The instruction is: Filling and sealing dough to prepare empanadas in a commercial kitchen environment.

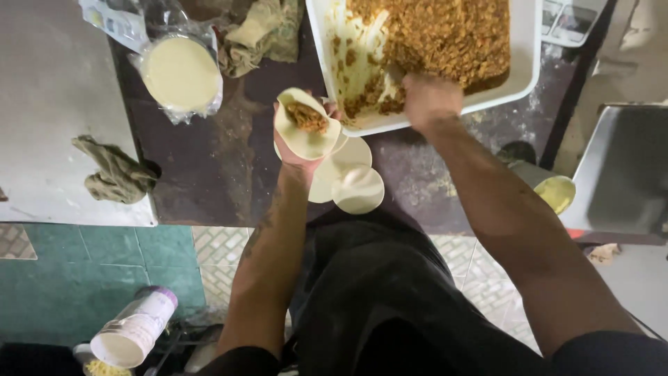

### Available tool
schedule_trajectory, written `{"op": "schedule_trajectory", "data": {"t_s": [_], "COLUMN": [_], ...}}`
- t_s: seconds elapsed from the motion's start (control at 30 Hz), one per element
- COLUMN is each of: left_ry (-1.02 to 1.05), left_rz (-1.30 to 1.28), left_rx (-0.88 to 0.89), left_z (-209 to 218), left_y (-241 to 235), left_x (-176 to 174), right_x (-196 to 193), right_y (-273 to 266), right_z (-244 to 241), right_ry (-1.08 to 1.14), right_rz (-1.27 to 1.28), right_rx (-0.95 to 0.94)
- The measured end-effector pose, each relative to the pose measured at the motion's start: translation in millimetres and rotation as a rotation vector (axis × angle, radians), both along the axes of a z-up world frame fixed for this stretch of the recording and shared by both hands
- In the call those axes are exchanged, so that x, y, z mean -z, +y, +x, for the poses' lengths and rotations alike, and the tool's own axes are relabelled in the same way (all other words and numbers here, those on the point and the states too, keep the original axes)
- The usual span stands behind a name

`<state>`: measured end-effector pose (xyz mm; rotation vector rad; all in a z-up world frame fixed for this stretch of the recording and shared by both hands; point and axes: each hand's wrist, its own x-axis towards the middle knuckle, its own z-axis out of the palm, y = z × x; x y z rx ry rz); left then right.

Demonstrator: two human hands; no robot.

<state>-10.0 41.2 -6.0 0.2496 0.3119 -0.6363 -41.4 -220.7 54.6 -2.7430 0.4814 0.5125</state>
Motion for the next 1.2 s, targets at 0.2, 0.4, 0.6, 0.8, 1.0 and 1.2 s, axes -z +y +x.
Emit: {"op": "schedule_trajectory", "data": {"t_s": [0.2, 0.4, 0.6, 0.8, 1.0, 1.2], "left_ry": [0.197, 0.088, -0.085, 0.030, -0.096, -0.102], "left_rz": [0.072, 0.028, 0.176, -0.026, -0.256, -0.220], "left_rx": [-0.064, 0.025, -0.140, -0.041, 0.042, 0.042], "left_z": [-15.9, -10.4, 5.8, 7.2, 3.1, -14.1], "left_y": [11.0, 16.4, 23.0, -19.7, -54.4, -51.1], "left_x": [20.1, 10.9, 7.2, -51.5, -77.7, -89.4], "right_x": [19.1, 45.5, -11.2, -74.9, -117.3, -136.1], "right_y": [46.8, 10.1, -6.7, 65.0, 91.4, 86.9], "right_z": [-1.4, -6.8, -27.6, -65.4, -84.3, -99.3], "right_ry": [0.263, 0.208, 0.255, -0.499, -0.692, -0.594], "right_rz": [0.088, 0.448, 0.748, 0.841, 0.428, 0.439], "right_rx": [-0.217, -0.025, 0.046, 0.107, -0.007, -0.053]}}
